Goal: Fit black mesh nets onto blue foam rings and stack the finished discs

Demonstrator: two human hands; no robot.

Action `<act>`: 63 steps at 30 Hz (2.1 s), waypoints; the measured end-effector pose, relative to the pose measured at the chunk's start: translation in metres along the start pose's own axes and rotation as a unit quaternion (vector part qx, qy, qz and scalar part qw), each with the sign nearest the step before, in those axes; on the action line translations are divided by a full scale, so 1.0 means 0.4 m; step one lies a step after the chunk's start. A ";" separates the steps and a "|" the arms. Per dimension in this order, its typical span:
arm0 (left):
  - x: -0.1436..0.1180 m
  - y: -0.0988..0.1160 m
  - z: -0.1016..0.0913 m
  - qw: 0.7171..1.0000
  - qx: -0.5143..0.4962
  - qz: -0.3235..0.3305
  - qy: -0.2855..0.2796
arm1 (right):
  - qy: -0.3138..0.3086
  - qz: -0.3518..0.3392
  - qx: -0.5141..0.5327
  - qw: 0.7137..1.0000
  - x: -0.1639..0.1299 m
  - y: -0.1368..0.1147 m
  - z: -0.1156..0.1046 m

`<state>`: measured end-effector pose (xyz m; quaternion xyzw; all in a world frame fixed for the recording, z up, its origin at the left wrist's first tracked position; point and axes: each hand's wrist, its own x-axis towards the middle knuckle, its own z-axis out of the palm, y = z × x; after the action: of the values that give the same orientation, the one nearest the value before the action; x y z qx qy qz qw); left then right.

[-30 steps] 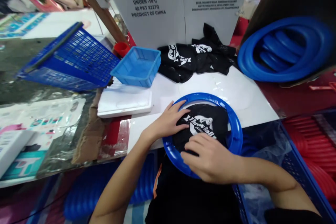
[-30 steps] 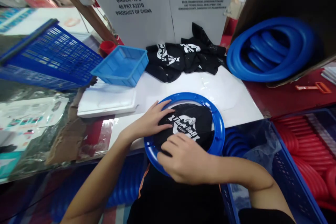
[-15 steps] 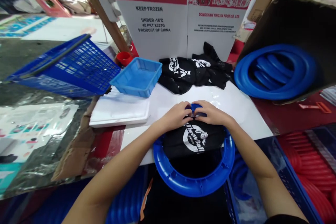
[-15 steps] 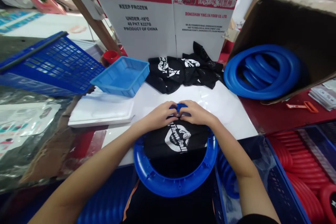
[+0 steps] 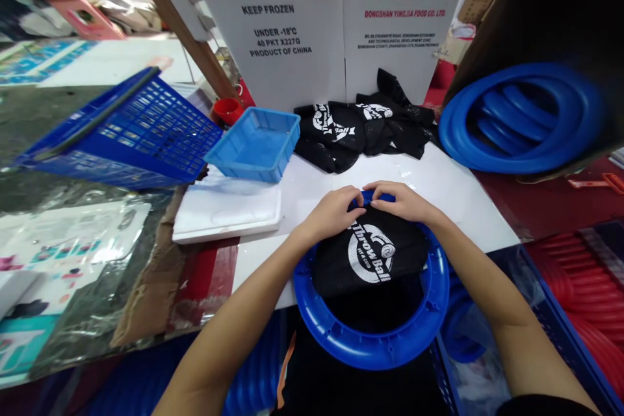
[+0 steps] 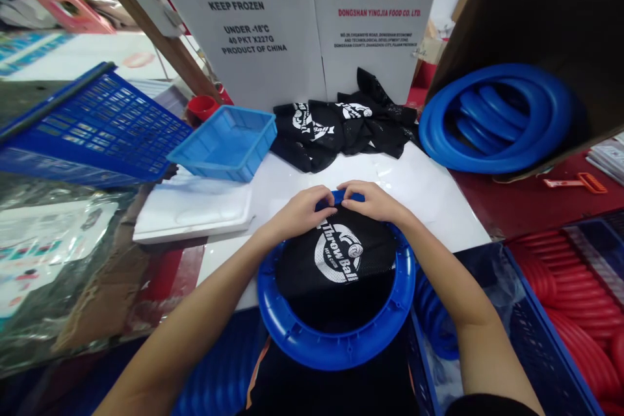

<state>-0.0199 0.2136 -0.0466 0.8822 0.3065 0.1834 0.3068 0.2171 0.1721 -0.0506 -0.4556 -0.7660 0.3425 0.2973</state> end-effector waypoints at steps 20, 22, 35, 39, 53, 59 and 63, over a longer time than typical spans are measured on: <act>0.007 -0.009 0.021 0.996 -0.065 -0.031 0.057 | 0.054 -0.010 -0.005 0.998 0.022 0.003 0.017; 0.006 -0.010 0.023 0.996 -0.062 -0.021 0.062 | 0.056 -0.009 -0.004 0.998 0.021 0.006 0.016; -0.004 0.034 0.007 0.982 0.177 -0.045 -0.037 | 0.096 0.007 -0.013 0.995 0.018 -0.002 0.003; -0.020 0.074 -0.018 0.953 0.262 -0.143 -0.043 | 0.174 0.035 -0.009 0.984 -0.014 -0.023 -0.070; -0.103 0.099 -0.128 0.921 0.073 -0.311 -0.222 | 0.132 0.165 -0.042 0.977 -0.112 0.016 -0.171; -0.128 0.122 -0.170 0.872 -0.052 -0.206 -0.440 | -0.041 0.155 -0.100 0.982 -0.084 0.016 -0.121; -0.122 0.112 -0.163 0.864 -0.126 -0.104 -0.477 | -0.087 0.097 -0.144 0.981 -0.054 0.006 -0.073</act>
<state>-0.0703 0.1816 0.0246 0.7789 0.1870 -0.2557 0.5413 0.2495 0.1607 -0.0385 -0.5342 -0.7825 0.2939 0.1263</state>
